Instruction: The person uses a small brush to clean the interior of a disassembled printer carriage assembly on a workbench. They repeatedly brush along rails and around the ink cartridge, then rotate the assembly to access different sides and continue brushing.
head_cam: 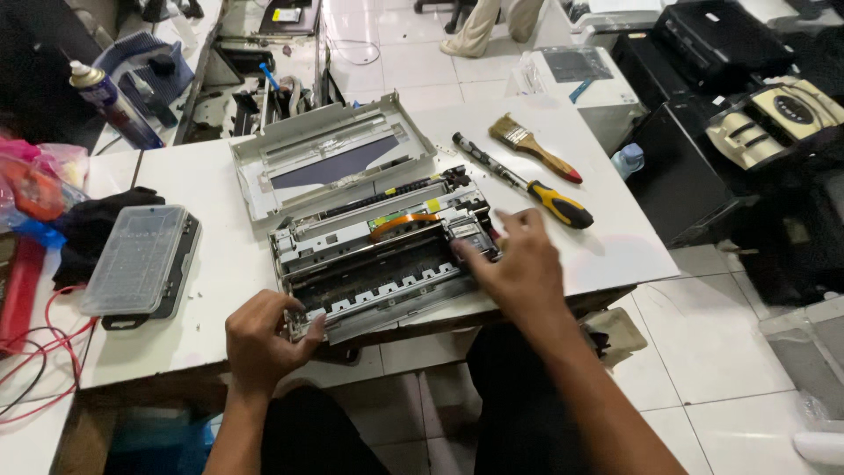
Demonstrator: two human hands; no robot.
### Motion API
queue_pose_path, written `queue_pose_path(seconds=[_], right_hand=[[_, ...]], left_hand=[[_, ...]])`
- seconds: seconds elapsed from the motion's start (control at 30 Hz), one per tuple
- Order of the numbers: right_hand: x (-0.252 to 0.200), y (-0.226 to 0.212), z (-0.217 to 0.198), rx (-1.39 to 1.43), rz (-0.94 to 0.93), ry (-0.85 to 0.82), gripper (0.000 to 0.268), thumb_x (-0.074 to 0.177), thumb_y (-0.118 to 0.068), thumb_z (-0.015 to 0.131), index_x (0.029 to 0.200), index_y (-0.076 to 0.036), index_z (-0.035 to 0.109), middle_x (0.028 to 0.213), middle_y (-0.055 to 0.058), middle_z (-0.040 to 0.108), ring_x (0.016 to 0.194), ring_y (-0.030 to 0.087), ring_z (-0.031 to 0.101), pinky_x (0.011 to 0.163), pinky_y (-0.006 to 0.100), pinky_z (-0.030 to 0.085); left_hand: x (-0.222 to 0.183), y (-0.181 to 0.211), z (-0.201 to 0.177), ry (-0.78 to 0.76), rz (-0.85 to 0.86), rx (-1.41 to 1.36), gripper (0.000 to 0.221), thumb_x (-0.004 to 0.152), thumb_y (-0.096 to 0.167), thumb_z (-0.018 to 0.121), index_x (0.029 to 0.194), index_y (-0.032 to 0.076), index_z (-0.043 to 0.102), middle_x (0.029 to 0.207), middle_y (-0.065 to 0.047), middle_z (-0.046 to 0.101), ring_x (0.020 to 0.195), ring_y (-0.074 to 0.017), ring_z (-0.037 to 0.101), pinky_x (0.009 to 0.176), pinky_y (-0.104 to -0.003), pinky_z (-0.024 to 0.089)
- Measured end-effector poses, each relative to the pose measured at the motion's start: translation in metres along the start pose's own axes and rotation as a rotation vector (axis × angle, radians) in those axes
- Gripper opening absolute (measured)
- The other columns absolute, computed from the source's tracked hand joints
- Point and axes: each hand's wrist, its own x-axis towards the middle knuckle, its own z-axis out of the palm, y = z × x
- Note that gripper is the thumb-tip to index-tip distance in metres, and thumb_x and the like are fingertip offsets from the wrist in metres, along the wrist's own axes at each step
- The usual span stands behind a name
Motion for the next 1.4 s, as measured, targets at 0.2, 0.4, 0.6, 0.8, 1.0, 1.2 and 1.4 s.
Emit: queue_pose_path(seconds=[0.2,0.4,0.6,0.8,1.0,1.2,1.4], right_hand=[[0.008,0.011,0.029,-0.119,-0.028,0.052,0.057,0.083,-0.064,0.083,0.110,-0.015,0.079,0.107,0.007,0.066,0.086,0.034,0.071,0.066,0.051,0.057],[0.005,0.007,0.042,-0.120,0.050,0.162,0.057,0.080,-0.063,0.083,0.115,-0.018,0.080,0.107,0.007,0.061,0.091,0.035,0.070,0.073,0.056,0.058],[0.010,-0.002,0.039,-0.184,0.067,0.099,0.061,0.086,-0.072,0.081,0.110,-0.016,0.077,0.113,0.009,0.062,0.091,0.039,0.071,0.071,0.058,0.057],[0.017,-0.012,0.035,-0.207,0.115,0.071,0.053,0.085,-0.065,0.078,0.118,-0.023,0.079,0.113,0.008,0.066,0.105,0.040,0.070,0.082,0.062,0.056],[0.029,-0.002,0.030,-0.074,0.206,0.007,0.076,0.079,-0.072,0.082,0.122,-0.009,0.077,0.120,0.012,0.077,0.115,0.038,0.070,0.091,0.054,0.055],[0.050,-0.002,0.011,0.041,0.205,-0.117,0.056,0.079,-0.064,0.082,0.100,-0.012,0.085,0.097,0.004,0.082,0.100,0.023,0.074,0.087,0.038,0.052],[0.056,0.012,0.020,0.040,0.074,-0.062,0.048,0.081,-0.048,0.087,0.098,-0.004,0.080,0.087,0.023,0.076,0.099,0.050,0.073,0.086,0.057,0.058]], left_hand=[[-0.005,-0.011,0.008,-0.060,-0.041,0.010,0.021,0.085,0.019,0.055,0.067,0.010,0.050,0.061,-0.007,0.051,0.050,-0.0236,0.048,0.050,-0.040,0.039],[-0.005,-0.016,0.011,-0.099,-0.036,-0.032,0.010,0.078,0.014,0.054,0.071,0.009,0.050,0.064,-0.010,0.051,0.055,-0.0274,0.048,0.054,-0.044,0.041],[-0.004,-0.015,0.011,-0.083,-0.063,-0.056,0.013,0.077,0.015,0.055,0.069,0.008,0.047,0.062,-0.008,0.048,0.054,-0.0264,0.046,0.054,-0.043,0.038],[-0.005,-0.018,0.011,-0.120,-0.081,-0.070,0.015,0.080,0.021,0.058,0.074,0.009,0.052,0.068,-0.010,0.054,0.060,-0.0322,0.053,0.061,-0.047,0.043],[-0.003,-0.014,0.010,-0.076,-0.058,-0.068,0.015,0.080,0.017,0.057,0.070,0.009,0.050,0.063,-0.008,0.051,0.054,-0.0246,0.049,0.052,-0.041,0.041],[-0.005,-0.017,0.009,-0.105,-0.068,-0.074,0.011,0.077,0.016,0.059,0.073,0.009,0.052,0.068,-0.009,0.053,0.059,-0.0314,0.052,0.059,-0.046,0.042],[-0.011,-0.032,0.022,-0.061,-0.146,-0.076,0.019,0.079,0.030,0.063,0.066,0.017,0.059,0.052,-0.004,0.053,0.046,-0.0258,0.058,0.046,-0.036,0.049]])
